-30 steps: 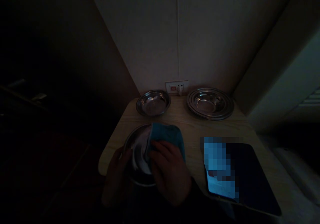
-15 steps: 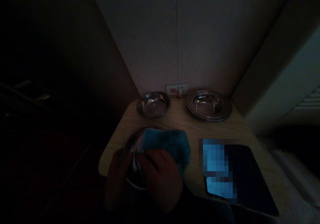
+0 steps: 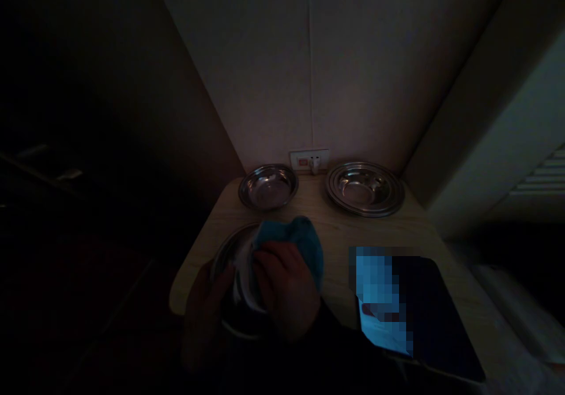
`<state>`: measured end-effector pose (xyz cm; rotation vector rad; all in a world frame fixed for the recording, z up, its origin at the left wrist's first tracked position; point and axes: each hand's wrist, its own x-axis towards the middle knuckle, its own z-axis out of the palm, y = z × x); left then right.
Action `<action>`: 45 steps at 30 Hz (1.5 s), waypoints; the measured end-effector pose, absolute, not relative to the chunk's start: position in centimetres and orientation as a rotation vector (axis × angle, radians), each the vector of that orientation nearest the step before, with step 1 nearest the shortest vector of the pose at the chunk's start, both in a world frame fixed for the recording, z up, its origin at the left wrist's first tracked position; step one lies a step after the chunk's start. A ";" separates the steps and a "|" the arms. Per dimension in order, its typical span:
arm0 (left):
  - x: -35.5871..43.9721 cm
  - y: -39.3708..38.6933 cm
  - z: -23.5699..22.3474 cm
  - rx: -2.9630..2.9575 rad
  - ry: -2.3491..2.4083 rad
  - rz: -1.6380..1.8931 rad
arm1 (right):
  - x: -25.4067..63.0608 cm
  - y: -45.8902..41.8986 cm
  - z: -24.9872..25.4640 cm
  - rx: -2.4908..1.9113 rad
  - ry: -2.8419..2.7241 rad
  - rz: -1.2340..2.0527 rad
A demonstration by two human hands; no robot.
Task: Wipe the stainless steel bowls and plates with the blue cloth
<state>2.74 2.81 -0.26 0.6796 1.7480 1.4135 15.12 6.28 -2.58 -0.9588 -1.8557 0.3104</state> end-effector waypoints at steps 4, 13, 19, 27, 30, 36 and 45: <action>2.6 3.0 -0.4 0.710 1.818 1.373 | 15.3 5.5 -2.2 -0.888 -1.950 0.318; 2.4 2.5 -0.6 0.867 1.945 1.308 | 14.6 6.9 -0.8 -0.845 -2.021 0.256; 2.5 2.7 -0.9 0.904 1.933 1.320 | 14.9 7.0 -0.8 -0.865 -2.019 0.228; 2.4 2.4 -1.1 0.919 1.935 1.311 | 15.2 6.9 -0.9 -0.845 -2.059 0.259; 2.4 2.4 -1.1 0.934 1.956 1.313 | 15.2 6.9 -0.8 -0.851 -2.052 0.236; 2.5 2.4 -1.2 1.016 1.966 1.301 | 14.7 7.4 -0.4 -0.784 -2.065 0.291; 2.9 2.3 -1.2 1.018 1.987 1.291 | 15.3 8.2 0.5 -0.818 -2.132 0.304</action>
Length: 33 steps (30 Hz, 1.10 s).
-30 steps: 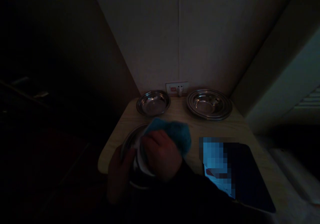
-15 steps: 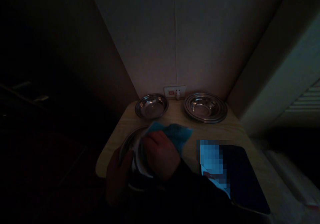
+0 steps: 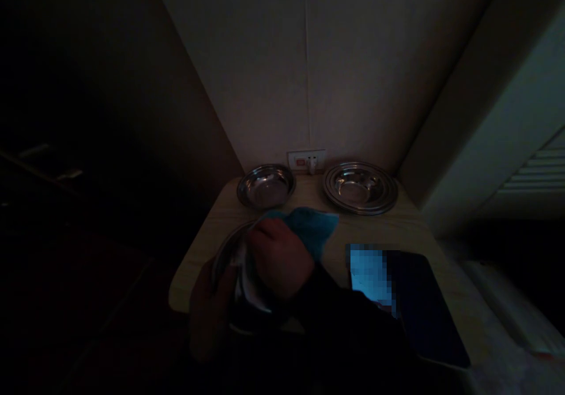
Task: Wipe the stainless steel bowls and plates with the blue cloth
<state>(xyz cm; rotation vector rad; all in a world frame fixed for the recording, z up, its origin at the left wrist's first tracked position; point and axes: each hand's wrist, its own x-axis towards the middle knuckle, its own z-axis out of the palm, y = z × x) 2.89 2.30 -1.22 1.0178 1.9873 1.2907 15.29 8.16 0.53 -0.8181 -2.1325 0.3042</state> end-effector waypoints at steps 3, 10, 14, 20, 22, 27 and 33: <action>3.0 2.2 -1.3 1.005 1.989 1.279 | 15.6 8.1 0.5 -0.824 -2.131 0.324; 3.2 2.0 -1.3 0.977 1.976 1.320 | 15.7 8.4 0.5 -0.815 -2.107 0.319; 3.3 2.1 -1.3 1.017 1.987 1.320 | 16.0 8.7 0.3 -0.786 -2.122 0.355; 3.5 2.2 -1.0 1.030 1.940 1.353 | 16.6 8.2 0.2 -0.711 -2.117 0.431; 3.6 2.1 -0.9 1.031 1.948 1.374 | 16.7 8.5 0.6 -0.706 -2.125 0.442; 4.0 1.3 -0.7 0.985 1.911 1.374 | 17.5 9.6 3.1 -0.611 -2.333 0.435; 5.7 0.4 0.0 0.936 1.872 1.445 | 17.6 9.8 5.6 -0.637 -2.498 0.344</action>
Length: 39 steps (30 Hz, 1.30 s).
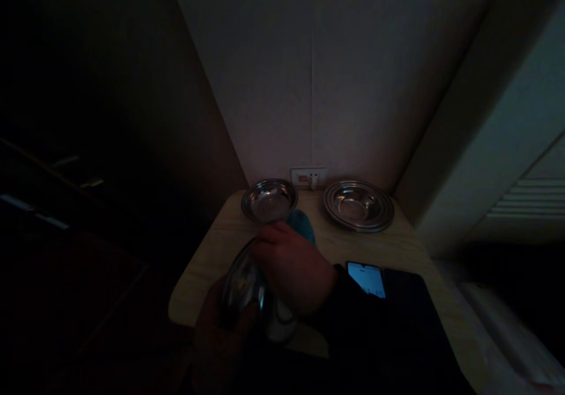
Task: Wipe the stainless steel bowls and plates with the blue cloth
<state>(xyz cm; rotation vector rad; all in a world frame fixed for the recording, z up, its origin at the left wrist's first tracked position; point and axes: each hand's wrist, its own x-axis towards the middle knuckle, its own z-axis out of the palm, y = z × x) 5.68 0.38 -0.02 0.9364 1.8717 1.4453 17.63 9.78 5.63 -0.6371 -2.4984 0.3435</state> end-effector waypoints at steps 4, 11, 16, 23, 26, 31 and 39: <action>6.3 0.2 0.6 0.912 1.865 1.414 | 17.6 9.6 6.7 -0.598 -2.587 0.352; 5.7 0.5 0.7 0.901 1.857 1.341 | 18.2 9.4 6.5 -0.592 -2.560 0.363; 5.5 0.4 0.0 0.934 1.786 1.434 | 18.1 9.5 6.5 -0.532 -2.602 0.345; 4.8 0.8 -0.4 0.920 1.864 1.487 | 17.2 9.1 4.2 -0.545 -2.418 0.402; 3.9 1.1 -0.8 0.924 1.922 1.428 | 17.0 9.9 2.5 -0.668 -2.257 0.425; 2.6 1.1 -2.4 0.848 1.934 1.448 | 17.3 10.3 -0.5 -0.997 -1.896 0.496; 0.9 1.0 -3.3 0.746 1.834 1.322 | 16.9 5.6 -5.2 -1.087 -1.624 0.434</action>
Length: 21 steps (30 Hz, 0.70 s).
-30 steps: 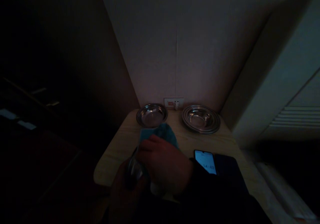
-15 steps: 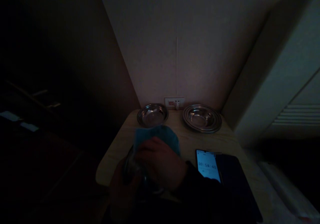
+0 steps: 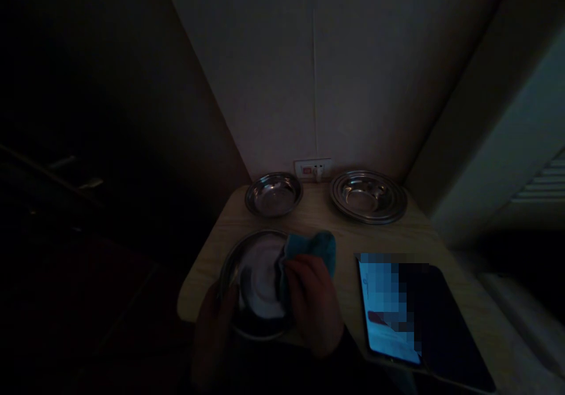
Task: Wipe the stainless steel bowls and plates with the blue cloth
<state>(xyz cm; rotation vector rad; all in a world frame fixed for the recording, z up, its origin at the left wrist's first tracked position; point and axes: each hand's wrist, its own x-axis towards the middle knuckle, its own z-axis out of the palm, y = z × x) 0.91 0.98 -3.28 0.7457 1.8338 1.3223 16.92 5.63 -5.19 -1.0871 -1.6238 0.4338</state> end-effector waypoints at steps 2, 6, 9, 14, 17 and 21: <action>0.6 1.0 -2.7 0.694 1.722 1.284 | 16.8 5.3 -5.8 -1.079 -1.652 0.412; 0.2 1.0 -1.6 0.573 1.520 1.253 | 17.0 5.4 -6.4 -1.058 -1.681 0.379; -0.2 1.4 -1.5 0.501 1.436 1.229 | 17.3 5.4 -6.6 -1.028 -1.688 0.354; -0.9 2.6 -2.6 0.399 1.389 1.154 | 17.7 5.2 -6.8 -0.949 -1.786 0.346; -1.5 2.9 -3.0 0.452 1.413 1.188 | 18.0 5.1 -6.8 -0.917 -1.832 0.345; -1.8 2.6 -2.5 0.519 1.350 1.184 | 18.2 5.4 -6.8 -0.941 -1.820 0.323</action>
